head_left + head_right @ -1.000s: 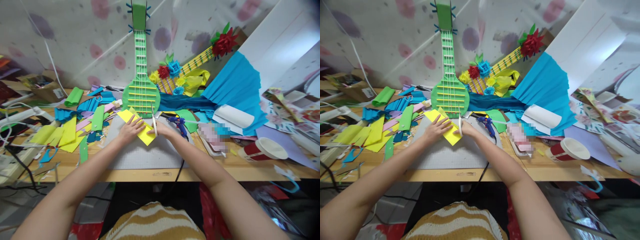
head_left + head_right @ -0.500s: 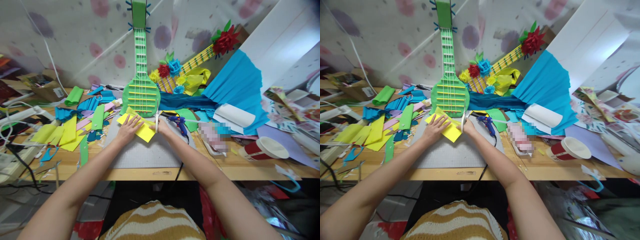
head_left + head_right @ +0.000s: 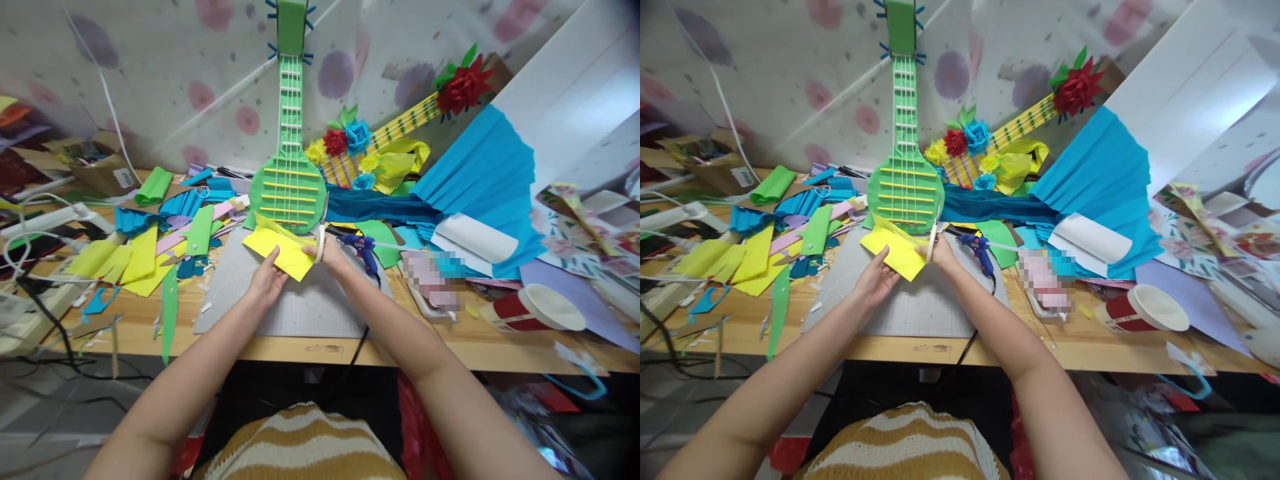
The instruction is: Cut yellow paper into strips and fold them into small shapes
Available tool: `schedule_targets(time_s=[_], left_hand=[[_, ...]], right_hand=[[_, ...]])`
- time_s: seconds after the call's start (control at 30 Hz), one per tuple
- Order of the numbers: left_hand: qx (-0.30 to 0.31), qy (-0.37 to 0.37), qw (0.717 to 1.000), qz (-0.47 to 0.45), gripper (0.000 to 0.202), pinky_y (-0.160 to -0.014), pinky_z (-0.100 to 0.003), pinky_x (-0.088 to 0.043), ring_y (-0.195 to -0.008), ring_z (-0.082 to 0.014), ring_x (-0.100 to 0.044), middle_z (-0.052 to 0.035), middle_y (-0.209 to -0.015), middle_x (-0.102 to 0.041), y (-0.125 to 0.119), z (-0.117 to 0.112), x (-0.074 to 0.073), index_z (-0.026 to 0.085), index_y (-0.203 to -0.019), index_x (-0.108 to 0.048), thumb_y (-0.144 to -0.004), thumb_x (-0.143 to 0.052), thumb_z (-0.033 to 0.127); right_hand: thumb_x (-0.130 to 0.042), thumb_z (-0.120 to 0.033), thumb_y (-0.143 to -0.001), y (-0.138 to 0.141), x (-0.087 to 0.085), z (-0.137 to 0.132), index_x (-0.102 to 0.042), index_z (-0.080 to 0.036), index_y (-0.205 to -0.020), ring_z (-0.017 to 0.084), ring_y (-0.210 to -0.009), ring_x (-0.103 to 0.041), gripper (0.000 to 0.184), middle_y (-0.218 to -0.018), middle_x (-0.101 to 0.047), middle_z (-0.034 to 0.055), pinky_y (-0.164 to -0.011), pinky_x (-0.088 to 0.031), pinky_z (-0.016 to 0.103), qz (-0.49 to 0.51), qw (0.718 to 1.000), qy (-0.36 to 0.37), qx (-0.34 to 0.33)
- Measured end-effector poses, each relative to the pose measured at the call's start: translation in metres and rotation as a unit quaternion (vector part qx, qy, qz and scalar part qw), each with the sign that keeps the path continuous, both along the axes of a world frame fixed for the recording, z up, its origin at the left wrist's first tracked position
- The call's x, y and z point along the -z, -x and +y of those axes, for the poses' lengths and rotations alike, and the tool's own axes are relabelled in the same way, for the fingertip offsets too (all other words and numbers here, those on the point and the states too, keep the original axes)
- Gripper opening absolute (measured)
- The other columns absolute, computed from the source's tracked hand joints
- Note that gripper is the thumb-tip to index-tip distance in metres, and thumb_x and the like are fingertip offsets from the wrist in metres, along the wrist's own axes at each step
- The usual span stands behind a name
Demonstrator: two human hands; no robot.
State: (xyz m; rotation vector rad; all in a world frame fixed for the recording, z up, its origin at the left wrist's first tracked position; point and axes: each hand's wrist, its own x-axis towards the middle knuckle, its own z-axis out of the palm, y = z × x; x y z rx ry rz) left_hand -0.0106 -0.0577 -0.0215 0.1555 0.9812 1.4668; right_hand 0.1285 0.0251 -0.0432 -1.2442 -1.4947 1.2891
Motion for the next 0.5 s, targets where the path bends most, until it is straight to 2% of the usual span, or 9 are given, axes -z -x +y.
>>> schedule_targets(time_s=[0.07, 0.2, 0.33, 0.5], left_hand=[[-0.021, 0.029, 0.999, -0.014, 0.015, -0.084, -0.032, -0.054, -0.088, -0.0185, -0.067, -0.0123, -0.097, -0.069, -0.001, 0.011, 0.000, 0.010, -0.092, -0.063, -0.080, -0.059, 0.018], [-0.051, 0.032, 0.998, -0.005, 0.022, -0.087, -0.036, -0.053, -0.096, -0.0217, -0.065, -0.0123, -0.108, -0.067, 0.000, 0.032, 0.014, 0.011, -0.097, -0.063, -0.076, -0.060, 0.008], [-0.083, -0.008, 0.992, 0.091, 0.023, -0.087, -0.038, -0.053, -0.098, -0.0239, -0.065, -0.0125, -0.110, -0.067, 0.003, 0.036, 0.024, 0.012, -0.093, -0.064, -0.070, -0.065, 0.008], [-0.062, -0.094, 0.970, 0.215, 0.024, -0.084, -0.041, -0.053, -0.090, -0.0255, -0.067, -0.0114, -0.093, -0.072, 0.015, 0.032, 0.022, 0.010, -0.082, -0.068, -0.060, -0.074, 0.018]], right_hand=[[-0.076, -0.047, -0.039, -0.001, -0.002, -0.002, -0.042, -0.019, -0.079, 0.013, -0.066, -0.050, 0.060, -0.073, -0.050, -0.0019, -0.060, -0.042, 0.028, -0.001, 1.000, 0.008, 0.000], [-0.076, -0.048, -0.041, -0.002, -0.004, -0.007, -0.042, -0.020, -0.079, 0.011, -0.064, -0.046, 0.059, -0.072, -0.047, -0.0038, -0.059, -0.040, 0.026, -0.005, 1.000, -0.018, 0.002], [-0.074, -0.050, -0.046, -0.004, -0.005, -0.010, -0.042, -0.020, -0.079, 0.011, -0.065, -0.045, 0.055, -0.072, -0.046, -0.0042, -0.059, -0.039, 0.025, -0.018, 0.998, -0.052, -0.010], [-0.073, -0.052, -0.047, -0.004, -0.010, -0.006, -0.042, -0.020, -0.077, 0.012, -0.067, -0.048, 0.054, -0.073, -0.050, -0.0027, -0.061, -0.040, 0.025, -0.009, 0.998, -0.062, -0.022]])
